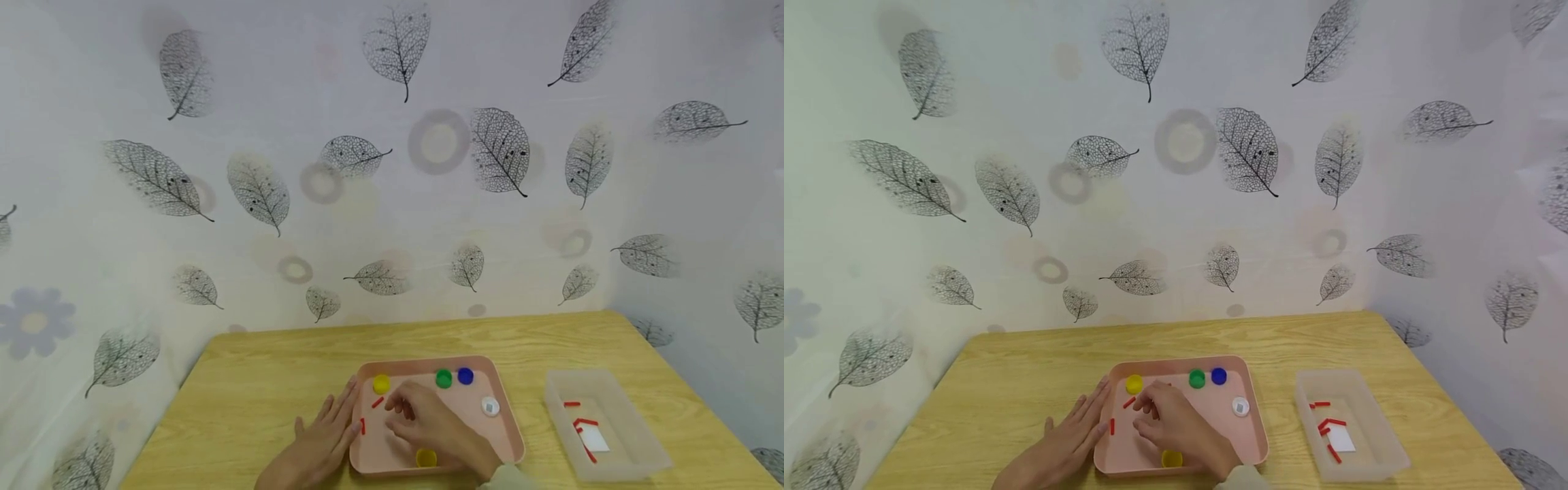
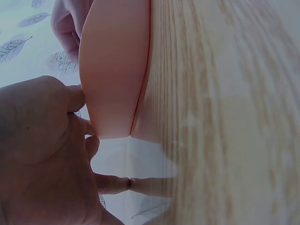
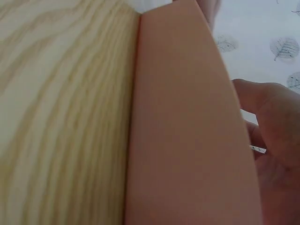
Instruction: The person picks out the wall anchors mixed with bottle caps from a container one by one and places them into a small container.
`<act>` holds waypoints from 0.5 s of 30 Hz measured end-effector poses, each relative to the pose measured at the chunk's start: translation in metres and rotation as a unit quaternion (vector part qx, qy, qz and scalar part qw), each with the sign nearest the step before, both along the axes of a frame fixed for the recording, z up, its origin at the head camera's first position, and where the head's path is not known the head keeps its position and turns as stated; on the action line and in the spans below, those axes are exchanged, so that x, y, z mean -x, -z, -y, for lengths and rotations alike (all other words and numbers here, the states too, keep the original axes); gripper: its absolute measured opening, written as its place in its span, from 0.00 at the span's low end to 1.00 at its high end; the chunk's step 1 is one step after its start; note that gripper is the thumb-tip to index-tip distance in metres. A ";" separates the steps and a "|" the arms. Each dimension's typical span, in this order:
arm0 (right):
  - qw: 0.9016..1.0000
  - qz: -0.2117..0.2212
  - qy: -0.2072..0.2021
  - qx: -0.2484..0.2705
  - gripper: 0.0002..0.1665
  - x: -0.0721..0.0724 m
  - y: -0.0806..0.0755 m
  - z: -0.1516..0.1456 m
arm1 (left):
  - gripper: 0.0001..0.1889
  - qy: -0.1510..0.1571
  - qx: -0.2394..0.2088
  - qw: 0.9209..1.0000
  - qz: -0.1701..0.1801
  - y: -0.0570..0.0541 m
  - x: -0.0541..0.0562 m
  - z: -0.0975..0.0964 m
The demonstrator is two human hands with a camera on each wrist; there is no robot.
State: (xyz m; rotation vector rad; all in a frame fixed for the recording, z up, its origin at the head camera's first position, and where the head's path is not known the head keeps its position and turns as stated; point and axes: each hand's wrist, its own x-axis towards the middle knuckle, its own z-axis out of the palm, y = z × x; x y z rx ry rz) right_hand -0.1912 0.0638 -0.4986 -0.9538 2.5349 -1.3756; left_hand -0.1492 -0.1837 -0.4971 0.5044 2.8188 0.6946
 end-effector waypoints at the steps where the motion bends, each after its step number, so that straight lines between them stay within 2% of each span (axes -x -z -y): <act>1: 1.000 0.003 -0.004 -0.001 0.08 0.001 0.001 0.003 | 0.35 0.001 -0.002 1.000 -0.001 0.000 0.000 0.000; 7: 0.999 0.029 -0.023 -0.017 0.10 0.004 0.003 0.021 | 0.35 0.002 -0.005 1.000 -0.003 0.001 0.000 0.001; 15: 0.997 -0.023 -0.032 -0.072 0.13 0.006 0.006 0.036 | 0.34 0.006 -0.004 1.000 -0.009 0.001 0.001 0.000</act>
